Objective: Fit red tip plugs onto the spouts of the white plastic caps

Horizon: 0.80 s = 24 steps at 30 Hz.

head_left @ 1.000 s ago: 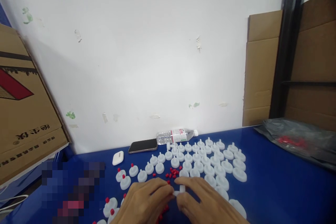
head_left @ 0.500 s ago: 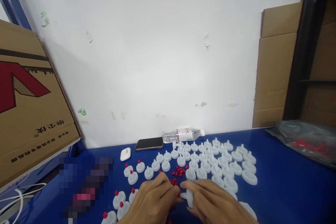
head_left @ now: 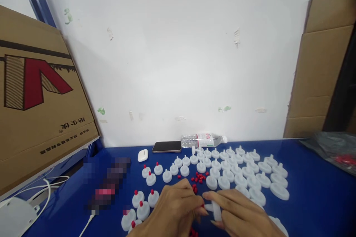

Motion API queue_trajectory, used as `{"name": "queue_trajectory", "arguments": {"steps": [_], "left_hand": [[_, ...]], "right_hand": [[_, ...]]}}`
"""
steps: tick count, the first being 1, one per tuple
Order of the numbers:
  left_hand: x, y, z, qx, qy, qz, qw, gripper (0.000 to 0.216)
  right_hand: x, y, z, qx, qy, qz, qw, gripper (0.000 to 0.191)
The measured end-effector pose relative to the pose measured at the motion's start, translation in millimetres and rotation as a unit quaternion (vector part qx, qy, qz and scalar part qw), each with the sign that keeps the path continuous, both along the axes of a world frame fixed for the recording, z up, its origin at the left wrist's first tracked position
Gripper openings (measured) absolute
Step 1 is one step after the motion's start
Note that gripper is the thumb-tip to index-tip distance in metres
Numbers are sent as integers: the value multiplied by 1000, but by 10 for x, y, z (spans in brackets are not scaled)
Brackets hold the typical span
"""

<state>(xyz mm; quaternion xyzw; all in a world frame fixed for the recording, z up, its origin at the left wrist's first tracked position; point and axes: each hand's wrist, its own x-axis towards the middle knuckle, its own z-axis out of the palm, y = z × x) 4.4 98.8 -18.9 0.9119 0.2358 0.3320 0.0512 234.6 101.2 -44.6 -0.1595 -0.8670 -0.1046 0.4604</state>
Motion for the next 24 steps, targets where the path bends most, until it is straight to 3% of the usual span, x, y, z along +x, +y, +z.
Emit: {"name": "queue_trajectory", "arguments": {"steps": [4, 9, 12, 13, 15, 16, 20, 24], "left_hand": [[29, -16, 57, -42, -24, 7, 999, 37], [78, -18, 222, -115, -120, 64, 984, 36], [-67, 91, 304, -74, -157, 143, 974, 30], [-161, 156, 322, -34, -130, 197, 971, 29], [-397, 312, 352, 99, 16, 278, 955, 35], [-527, 392, 369, 113, 53, 298, 946, 33], [-974, 624, 436, 114, 126, 384, 907, 30], [-1177, 714, 435, 77, 197, 411, 887, 27]], "right_hand": [[8, -5, 32, -7, -9, -5, 1000, 19], [9, -42, 125, -41, -34, -78, 996, 14], [20, -60, 156, -68, -45, -133, 988, 13], [28, -62, 164, -84, -53, -144, 985, 13], [49, -66, 178, -115, -73, -152, 979, 10], [60, -69, 182, -129, -82, -153, 976, 8], [72, -98, 154, -149, -93, -135, 975, 3], [29, -114, 76, -135, -50, -93, 985, 4]]}}
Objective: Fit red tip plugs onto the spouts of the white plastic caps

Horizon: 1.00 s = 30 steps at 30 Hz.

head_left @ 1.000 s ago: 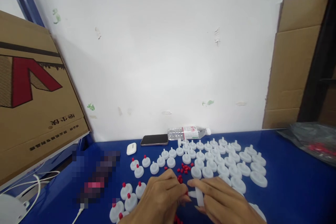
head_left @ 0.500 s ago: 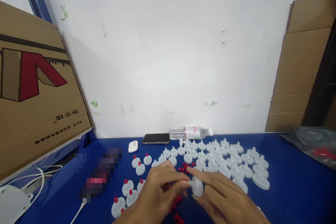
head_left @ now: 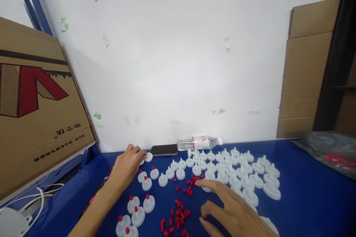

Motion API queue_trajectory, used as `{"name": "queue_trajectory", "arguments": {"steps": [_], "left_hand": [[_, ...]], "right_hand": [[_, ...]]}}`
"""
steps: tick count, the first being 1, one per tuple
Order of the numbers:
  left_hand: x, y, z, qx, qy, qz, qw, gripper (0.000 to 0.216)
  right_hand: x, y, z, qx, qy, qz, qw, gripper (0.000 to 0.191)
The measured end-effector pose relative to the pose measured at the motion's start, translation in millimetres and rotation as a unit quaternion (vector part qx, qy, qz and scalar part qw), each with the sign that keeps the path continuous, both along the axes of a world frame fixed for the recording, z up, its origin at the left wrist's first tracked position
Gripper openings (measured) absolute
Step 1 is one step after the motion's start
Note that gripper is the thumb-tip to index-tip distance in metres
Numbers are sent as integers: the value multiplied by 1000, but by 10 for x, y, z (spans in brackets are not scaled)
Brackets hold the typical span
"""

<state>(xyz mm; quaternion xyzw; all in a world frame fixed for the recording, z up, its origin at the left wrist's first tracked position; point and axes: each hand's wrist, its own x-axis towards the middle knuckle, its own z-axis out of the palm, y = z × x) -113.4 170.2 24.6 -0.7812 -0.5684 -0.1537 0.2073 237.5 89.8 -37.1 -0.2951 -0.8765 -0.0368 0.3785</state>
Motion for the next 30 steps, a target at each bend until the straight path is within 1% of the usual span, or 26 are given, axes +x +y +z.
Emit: {"name": "queue_trajectory", "arguments": {"steps": [4, 7, 10, 14, 16, 18, 22, 26, 28, 30], "left_hand": [[-35, 53, -78, -63, 26, 2, 998, 25], [-6, 54, -99, -89, 30, 4, 996, 23], [86, -4, -53, -83, 18, 6, 996, 28], [310, -135, 7, -68, -3, -15, 998, 36], [423, -193, -8, -76, -5, -41, 996, 35], [502, -230, -49, -90, -3, -61, 994, 29], [543, -247, -111, -120, -5, -75, 990, 19], [549, -265, -56, -128, -21, -88, 988, 25], [585, -299, -24, -123, -34, -100, 987, 26], [653, -350, -33, -105, -50, -125, 985, 26]], "right_hand": [[-20, 27, -21, 23, 22, 16, 999, 15], [-12, 57, -2, 24, 8, 22, 999, 12], [-18, 58, 5, 28, -3, 32, 999, 10], [-57, 11, -1, 42, 35, 11, 998, 17], [-69, -3, -2, 40, 38, 6, 998, 17], [-71, 1, -11, 29, 22, 14, 999, 15], [-71, 49, -79, 28, 12, 21, 999, 14], [-81, 99, -141, 42, 7, 21, 999, 11], [-72, 100, -125, 39, 3, 18, 999, 9], [-49, 77, -69, 28, -2, 11, 1000, 8]]}}
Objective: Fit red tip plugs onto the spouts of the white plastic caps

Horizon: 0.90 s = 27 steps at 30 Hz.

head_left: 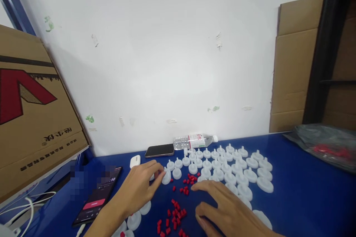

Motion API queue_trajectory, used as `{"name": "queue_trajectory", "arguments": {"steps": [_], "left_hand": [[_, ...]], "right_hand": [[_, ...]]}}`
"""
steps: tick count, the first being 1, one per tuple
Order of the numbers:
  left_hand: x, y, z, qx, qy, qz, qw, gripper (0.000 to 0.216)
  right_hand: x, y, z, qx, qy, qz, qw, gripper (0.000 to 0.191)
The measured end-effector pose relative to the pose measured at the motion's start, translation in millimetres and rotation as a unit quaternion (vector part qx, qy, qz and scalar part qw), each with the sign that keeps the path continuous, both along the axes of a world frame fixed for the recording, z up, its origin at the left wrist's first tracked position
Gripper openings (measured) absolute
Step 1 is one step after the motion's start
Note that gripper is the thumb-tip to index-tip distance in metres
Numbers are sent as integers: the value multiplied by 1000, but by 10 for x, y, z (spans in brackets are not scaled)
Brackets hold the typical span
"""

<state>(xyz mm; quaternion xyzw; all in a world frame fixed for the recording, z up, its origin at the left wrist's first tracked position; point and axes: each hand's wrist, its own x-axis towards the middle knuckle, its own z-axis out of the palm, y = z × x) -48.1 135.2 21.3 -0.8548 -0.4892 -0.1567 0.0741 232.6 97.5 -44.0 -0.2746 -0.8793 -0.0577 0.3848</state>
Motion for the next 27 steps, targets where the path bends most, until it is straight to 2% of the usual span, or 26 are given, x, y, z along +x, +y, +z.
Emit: {"name": "queue_trajectory", "arguments": {"steps": [3, 6, 9, 11, 15, 18, 21, 24, 27], "left_hand": [[149, -99, -99, 79, -34, -82, 993, 25], [317, -207, -226, 143, -41, -172, 974, 20], [437, -300, -288, 164, -54, -207, 963, 19], [466, -335, -280, 155, -51, -211, 964, 22], [420, -299, -211, 170, -7, -201, 965, 27], [349, -193, -194, 178, 70, -124, 974, 25], [289, -80, -232, 118, 155, -40, 980, 23], [250, -2, -283, 59, 194, -21, 979, 21], [224, 35, -313, 46, 196, -15, 979, 20]], "right_hand": [[36, -47, 111, -3, -12, -9, 1000, 18], [39, -57, 157, 32, -40, -4, 999, 30], [7, -25, 88, 57, -54, 14, 997, 31], [-18, 2, 9, 46, -39, 18, 998, 26], [-40, 52, -104, 24, -10, 24, 999, 13], [-34, 80, -125, 23, -31, 28, 999, 9], [-32, 89, -127, 9, -36, 30, 999, 11], [-36, 85, -126, 4, -34, 38, 999, 11], [-36, 78, -121, 0, -26, 45, 999, 13]]}}
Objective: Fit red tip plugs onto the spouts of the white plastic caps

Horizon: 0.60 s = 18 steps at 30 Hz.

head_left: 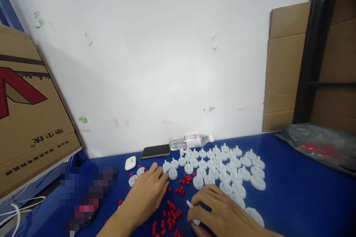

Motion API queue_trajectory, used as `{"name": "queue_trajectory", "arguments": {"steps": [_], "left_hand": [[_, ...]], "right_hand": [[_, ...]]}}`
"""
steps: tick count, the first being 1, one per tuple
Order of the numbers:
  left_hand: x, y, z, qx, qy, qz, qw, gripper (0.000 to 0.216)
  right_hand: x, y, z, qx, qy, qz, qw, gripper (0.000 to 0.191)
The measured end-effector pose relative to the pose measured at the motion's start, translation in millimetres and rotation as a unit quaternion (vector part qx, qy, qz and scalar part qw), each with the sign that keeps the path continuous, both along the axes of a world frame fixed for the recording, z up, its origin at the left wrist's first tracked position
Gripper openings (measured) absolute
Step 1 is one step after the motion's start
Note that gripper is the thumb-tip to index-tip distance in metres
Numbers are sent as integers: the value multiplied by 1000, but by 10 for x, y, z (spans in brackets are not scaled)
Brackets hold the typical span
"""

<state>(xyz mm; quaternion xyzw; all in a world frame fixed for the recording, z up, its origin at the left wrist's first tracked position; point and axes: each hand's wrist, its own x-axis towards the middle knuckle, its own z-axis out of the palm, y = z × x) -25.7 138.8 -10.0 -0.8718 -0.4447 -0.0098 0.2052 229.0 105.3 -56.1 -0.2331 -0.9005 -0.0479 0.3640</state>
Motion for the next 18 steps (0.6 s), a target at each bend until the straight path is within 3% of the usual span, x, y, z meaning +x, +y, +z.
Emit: {"name": "queue_trajectory", "arguments": {"steps": [11, 18], "left_hand": [[-8, 35, -48, -32, 2, 10, 999, 20], [6, -52, 75, -7, -90, 37, 995, 17]], "right_hand": [[-2, 28, -30, 0, 23, 20, 1000, 12], [2, 27, -18, -6, 25, 31, 999, 16]]}}
